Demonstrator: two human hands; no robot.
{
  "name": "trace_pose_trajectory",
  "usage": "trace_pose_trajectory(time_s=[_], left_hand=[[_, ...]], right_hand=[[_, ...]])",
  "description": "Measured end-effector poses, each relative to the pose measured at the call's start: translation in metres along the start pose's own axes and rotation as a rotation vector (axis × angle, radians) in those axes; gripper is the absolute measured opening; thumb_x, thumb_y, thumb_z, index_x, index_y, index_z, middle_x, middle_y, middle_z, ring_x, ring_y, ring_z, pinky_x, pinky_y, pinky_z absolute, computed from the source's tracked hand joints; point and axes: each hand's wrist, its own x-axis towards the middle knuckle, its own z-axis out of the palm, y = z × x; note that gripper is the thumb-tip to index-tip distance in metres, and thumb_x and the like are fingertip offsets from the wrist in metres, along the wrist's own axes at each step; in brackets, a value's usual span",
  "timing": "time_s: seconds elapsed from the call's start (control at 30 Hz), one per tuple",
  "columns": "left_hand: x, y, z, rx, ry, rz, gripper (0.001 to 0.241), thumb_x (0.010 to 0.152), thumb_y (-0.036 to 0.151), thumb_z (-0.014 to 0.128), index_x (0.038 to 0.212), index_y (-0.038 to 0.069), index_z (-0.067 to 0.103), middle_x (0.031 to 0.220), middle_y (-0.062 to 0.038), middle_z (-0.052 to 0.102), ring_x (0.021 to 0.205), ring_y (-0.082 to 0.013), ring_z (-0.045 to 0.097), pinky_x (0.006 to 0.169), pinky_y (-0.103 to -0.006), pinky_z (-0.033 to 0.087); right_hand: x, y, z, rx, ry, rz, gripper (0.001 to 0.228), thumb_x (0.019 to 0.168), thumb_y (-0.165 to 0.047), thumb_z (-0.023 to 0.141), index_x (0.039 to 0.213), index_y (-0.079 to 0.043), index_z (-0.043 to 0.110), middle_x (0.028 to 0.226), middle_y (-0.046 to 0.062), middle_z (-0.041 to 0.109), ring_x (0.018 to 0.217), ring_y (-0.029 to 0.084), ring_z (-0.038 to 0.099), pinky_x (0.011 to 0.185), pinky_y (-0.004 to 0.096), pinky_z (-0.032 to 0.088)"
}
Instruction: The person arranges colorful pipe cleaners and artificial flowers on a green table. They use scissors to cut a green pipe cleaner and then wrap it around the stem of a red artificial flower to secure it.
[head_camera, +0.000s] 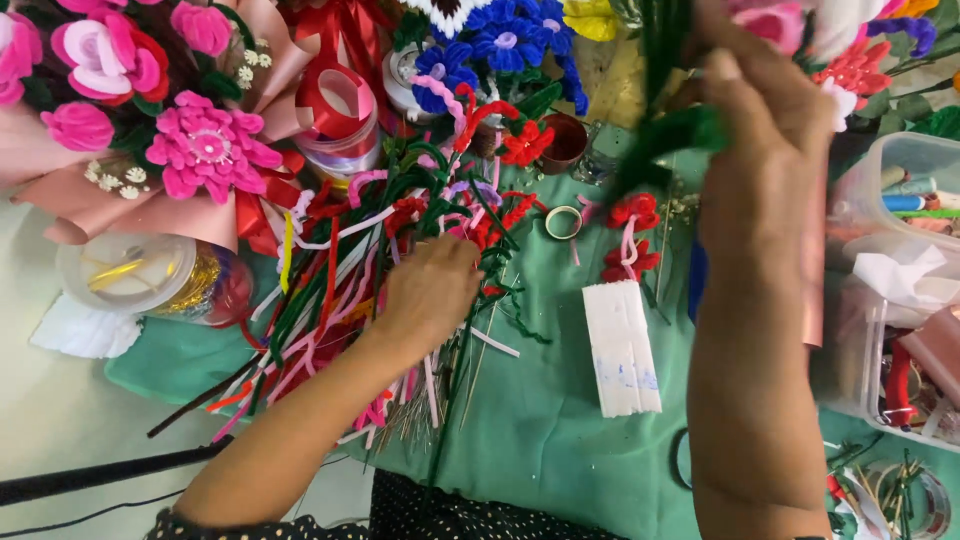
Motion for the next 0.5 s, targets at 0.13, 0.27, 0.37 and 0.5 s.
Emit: trace_pose_trajectory(time_s=[0.13,0.27,0.37,0.5], left_hand=[[0.014,0.021,0.027,0.235,-0.478,-0.120,0.023,0.106,0.019,0.056,0.124,0.006,0.054,0.098,-0.013,0.067,0.083,-0.0268,0.067,0.062,-0.0377,0.058],[0.000,0.015,0.034,0.264,-0.452,-0.056,0.029,0.094,-0.004,0.068,0.119,0.001,0.053,0.086,-0.010,0.065,0.067,-0.0211,0.064,0.055,-0.0346,0.059],[-0.004,0.007,0.024,0.008,-0.266,-0.042,0.027,0.095,0.004,0.051,0.119,0.006,0.064,0.095,-0.020,0.074,0.083,-0.0411,0.075,0.065,-0.0522,0.058],[0.001,-0.002,-0.009,-0.202,-0.285,-0.226,0.043,0.089,0.009,0.064,0.132,0.012,0.059,0.098,-0.016,0.075,0.090,-0.0416,0.075,0.076,-0.0546,0.058]], right_hand=[[-0.019,0.011,-0.034,-0.088,-0.063,-0.072,0.049,0.111,-0.033,0.057,0.142,0.005,0.058,0.133,0.025,0.066,0.128,0.034,0.062,0.109,0.043,0.053],[-0.051,0.031,-0.037,-0.102,-0.064,0.140,0.043,0.105,-0.026,0.053,0.141,-0.003,0.061,0.120,0.008,0.061,0.122,0.024,0.055,0.109,0.041,0.039],[-0.069,0.061,-0.030,-0.191,0.009,0.203,0.039,0.102,-0.020,0.058,0.135,-0.003,0.069,0.110,0.013,0.065,0.105,0.019,0.060,0.089,0.031,0.051],[-0.072,0.100,-0.019,-0.307,-0.187,0.261,0.035,0.100,-0.024,0.063,0.127,-0.006,0.073,0.115,0.022,0.068,0.113,0.039,0.065,0.098,0.047,0.049]])
